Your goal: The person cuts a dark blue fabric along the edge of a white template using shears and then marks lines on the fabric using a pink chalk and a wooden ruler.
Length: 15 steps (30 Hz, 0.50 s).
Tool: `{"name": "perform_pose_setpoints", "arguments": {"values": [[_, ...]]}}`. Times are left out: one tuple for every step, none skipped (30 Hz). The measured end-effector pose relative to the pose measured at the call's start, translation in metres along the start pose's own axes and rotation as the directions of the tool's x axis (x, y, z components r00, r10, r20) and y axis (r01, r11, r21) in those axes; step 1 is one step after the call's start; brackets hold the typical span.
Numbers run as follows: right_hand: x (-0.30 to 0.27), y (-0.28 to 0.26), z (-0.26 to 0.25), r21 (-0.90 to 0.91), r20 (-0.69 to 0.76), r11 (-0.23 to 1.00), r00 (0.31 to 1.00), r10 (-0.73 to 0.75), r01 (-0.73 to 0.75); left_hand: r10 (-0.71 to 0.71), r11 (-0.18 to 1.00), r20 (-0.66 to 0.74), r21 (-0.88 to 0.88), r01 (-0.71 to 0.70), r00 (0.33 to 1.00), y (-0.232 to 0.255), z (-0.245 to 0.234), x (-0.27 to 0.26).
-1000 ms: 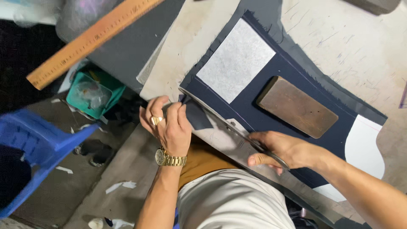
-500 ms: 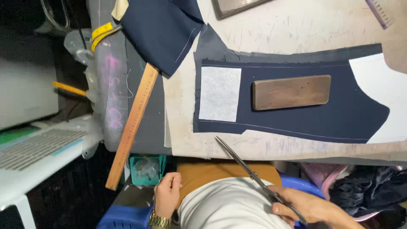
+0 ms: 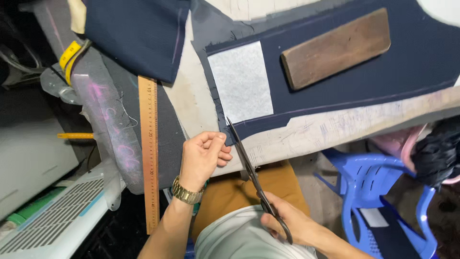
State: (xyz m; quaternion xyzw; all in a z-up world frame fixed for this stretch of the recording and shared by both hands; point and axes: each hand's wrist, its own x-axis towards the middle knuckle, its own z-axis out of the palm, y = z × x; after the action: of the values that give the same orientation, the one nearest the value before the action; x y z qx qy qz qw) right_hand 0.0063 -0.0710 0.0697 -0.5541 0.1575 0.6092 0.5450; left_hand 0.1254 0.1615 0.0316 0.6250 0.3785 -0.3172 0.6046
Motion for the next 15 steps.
{"name": "perform_pose_setpoints", "arguments": {"values": [[0.005, 0.007, 0.005, 0.015, -0.002, 1.0, 1.0, -0.003, 0.003, -0.004, 1.0, 0.005, 0.014, 0.004, 1.0, 0.002, 0.0, 0.0], [0.01, 0.013, 0.01, 0.026, -0.011, 0.999, 1.0, -0.026, 0.026, -0.015, 1.0, 0.013, 0.018, 0.015, 1.0, 0.005, 0.0, -0.001], [0.014, 0.019, 0.015, 0.036, -0.021, 0.998, 0.999, -0.047, 0.048, -0.028, 0.999, 0.021, 0.021, 0.028, 0.999, 0.007, 0.0, -0.002], [0.016, 0.016, 0.02, 0.052, -0.022, 0.997, 0.999, -0.047, 0.048, -0.034, 0.999, 0.026, 0.035, 0.033, 0.999, 0.005, 0.0, -0.001], [0.017, 0.013, 0.023, 0.077, -0.038, 0.995, 0.998, -0.053, 0.056, -0.031, 0.999, 0.023, 0.026, 0.03, 0.999, 0.002, 0.001, 0.001], [0.018, 0.009, 0.026, 0.101, -0.054, 0.993, 0.997, -0.059, 0.064, -0.027, 1.0, 0.021, 0.016, 0.027, 0.999, 0.0, 0.001, 0.003], [0.022, 0.017, 0.029, 0.106, -0.057, 0.992, 0.996, -0.062, 0.067, -0.026, 0.999, 0.024, 0.022, 0.026, 0.999, -0.002, 0.001, 0.004], [0.027, 0.024, 0.032, 0.128, -0.061, 0.987, 0.994, -0.093, 0.1, -0.023, 1.0, 0.029, 0.015, 0.022, 0.999, -0.004, 0.001, 0.006], [0.03, 0.03, 0.036, 0.149, -0.063, 0.98, 0.99, -0.123, 0.131, -0.021, 1.0, 0.031, 0.006, 0.021, 0.999, -0.005, 0.0, 0.006], [0.031, 0.027, 0.036, 0.153, -0.064, 0.979, 0.99, -0.124, 0.132, -0.021, 1.0, 0.033, 0.011, 0.021, 0.999, -0.005, 0.0, 0.007], [0.032, 0.024, 0.037, 0.129, -0.073, 0.982, 0.989, -0.132, 0.141, -0.012, 1.0, 0.036, 0.006, 0.012, 0.999, -0.006, -0.001, 0.007], [0.033, 0.021, 0.038, 0.106, -0.082, 0.983, 0.987, -0.14, 0.149, -0.002, 1.0, 0.039, 0.001, 0.002, 0.999, -0.006, -0.001, 0.007], [0.033, 0.019, 0.039, 0.108, -0.084, 0.983, 0.987, -0.139, 0.148, -0.004, 1.0, 0.042, 0.003, 0.003, 0.999, -0.007, -0.001, 0.008], [0.034, 0.018, 0.04, 0.097, -0.095, 0.981, 0.983, -0.156, 0.165, -0.002, 1.0, 0.042, 0.0, 0.002, 0.999, -0.008, -0.001, 0.008], [0.035, 0.016, 0.04, 0.083, -0.107, 0.98, 0.979, -0.174, 0.183, 0.003, 1.0, 0.043, -0.006, -0.003, 0.999, -0.009, -0.001, 0.009]]}}
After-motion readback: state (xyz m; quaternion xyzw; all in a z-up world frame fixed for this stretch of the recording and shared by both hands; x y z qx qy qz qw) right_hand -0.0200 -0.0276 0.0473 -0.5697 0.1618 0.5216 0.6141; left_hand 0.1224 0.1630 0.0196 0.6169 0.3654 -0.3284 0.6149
